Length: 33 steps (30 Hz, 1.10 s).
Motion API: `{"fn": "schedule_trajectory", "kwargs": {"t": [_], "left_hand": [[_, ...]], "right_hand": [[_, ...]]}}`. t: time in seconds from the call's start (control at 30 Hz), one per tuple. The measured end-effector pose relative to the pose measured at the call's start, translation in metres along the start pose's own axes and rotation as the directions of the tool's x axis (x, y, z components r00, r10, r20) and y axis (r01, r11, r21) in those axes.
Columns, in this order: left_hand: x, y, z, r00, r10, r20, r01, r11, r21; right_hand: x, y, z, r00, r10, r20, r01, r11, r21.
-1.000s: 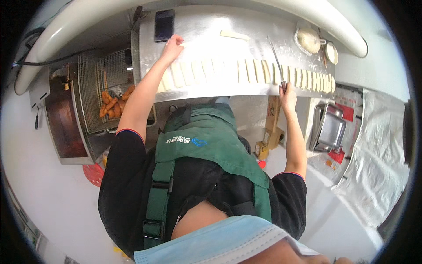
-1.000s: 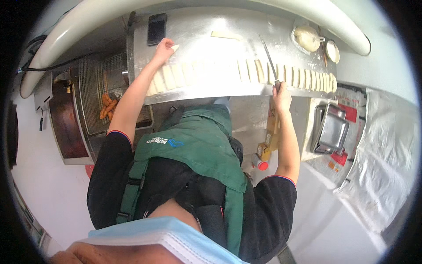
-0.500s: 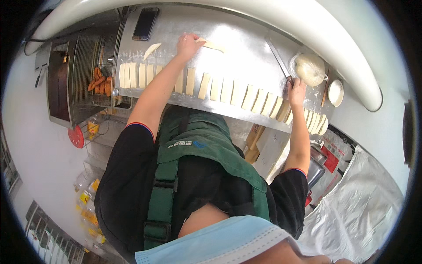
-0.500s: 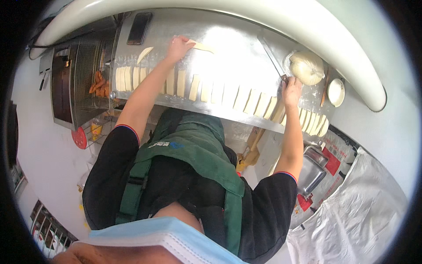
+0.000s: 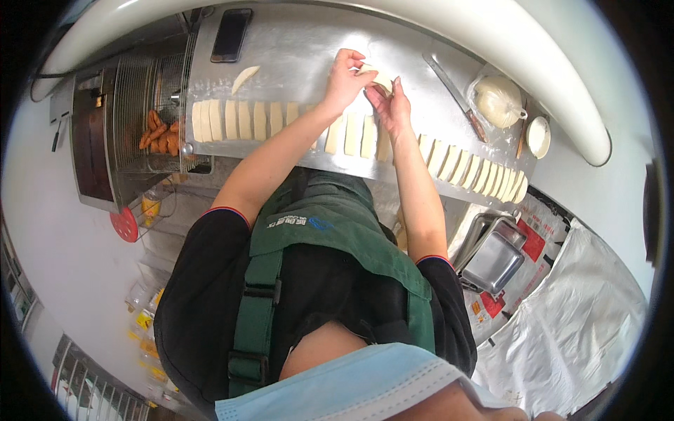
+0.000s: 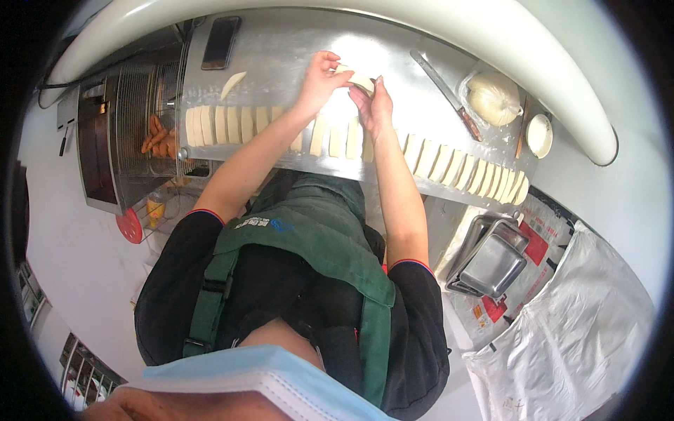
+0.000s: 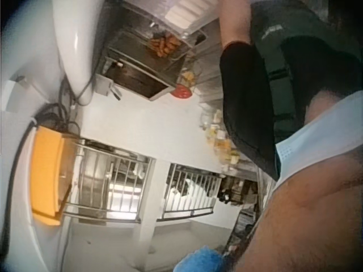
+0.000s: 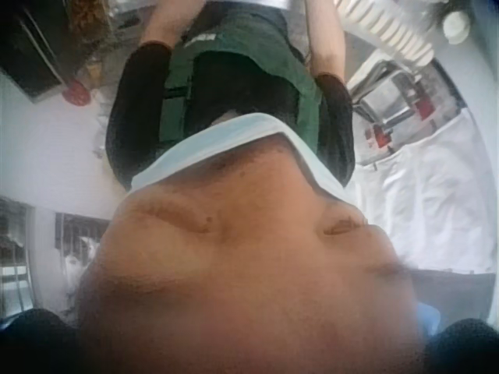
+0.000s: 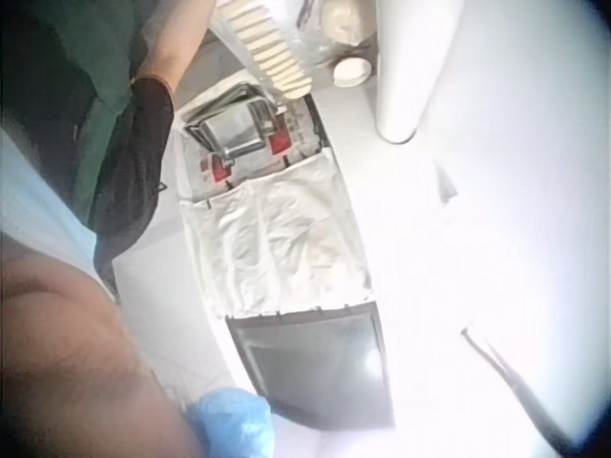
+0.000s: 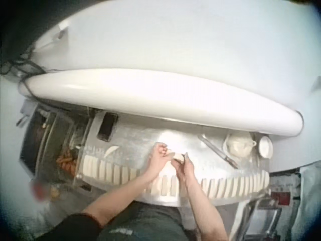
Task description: The person cuts a strip of dough into smaller pieces with a knife, stretches them by hand, and places them into a deep fryer to cook.
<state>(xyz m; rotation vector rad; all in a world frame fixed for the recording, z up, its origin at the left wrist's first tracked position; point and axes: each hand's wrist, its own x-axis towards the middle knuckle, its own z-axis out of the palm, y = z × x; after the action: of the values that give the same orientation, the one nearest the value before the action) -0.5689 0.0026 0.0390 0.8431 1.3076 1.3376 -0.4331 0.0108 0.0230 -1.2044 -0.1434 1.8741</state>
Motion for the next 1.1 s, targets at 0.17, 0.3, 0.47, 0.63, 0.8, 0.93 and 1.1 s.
{"fn": "schedule_trajectory", "kwargs": {"t": [0.17, 0.3, 0.47, 0.63, 0.8, 0.93, 1.1], "left_hand": [[0.009, -0.010, -0.051, 0.985, -0.172, 0.001, 0.172, 0.983, -0.066], [0.016, -0.024, -0.075, 0.980, -0.196, -0.029, 0.198, 0.958, 0.206], [0.023, -0.044, -0.091, 0.984, -0.156, -0.084, 0.178, 0.879, 0.442], [-0.009, -0.031, -0.109, 0.977, 0.024, -0.210, 0.083, 0.869, 0.487], [-0.084, -0.034, -0.118, 0.971, 0.011, -0.239, 0.053, 0.964, 0.259], [-0.128, -0.024, -0.107, 0.946, -0.113, -0.302, 0.163, 0.976, 0.145], [-0.143, -0.025, -0.103, 0.932, -0.136, -0.335, 0.226, 0.943, 0.244]], "right_hand": [[0.021, 0.020, -0.010, 0.992, -0.128, -0.021, 0.124, 0.983, -0.134], [0.020, 0.028, 0.001, 0.907, -0.420, -0.009, 0.311, 0.686, -0.658], [0.035, 0.018, -0.006, 0.739, -0.613, 0.279, 0.399, 0.065, -0.915], [-0.006, 0.012, 0.008, 0.792, -0.319, 0.521, 0.498, -0.157, -0.853], [-0.022, 0.041, 0.012, 0.709, 0.188, 0.680, 0.686, -0.411, -0.601], [-0.030, 0.038, 0.026, 0.698, 0.351, 0.624, 0.713, -0.414, -0.566], [-0.051, 0.031, 0.024, 0.693, 0.401, 0.599, 0.647, 0.021, -0.762]]}}
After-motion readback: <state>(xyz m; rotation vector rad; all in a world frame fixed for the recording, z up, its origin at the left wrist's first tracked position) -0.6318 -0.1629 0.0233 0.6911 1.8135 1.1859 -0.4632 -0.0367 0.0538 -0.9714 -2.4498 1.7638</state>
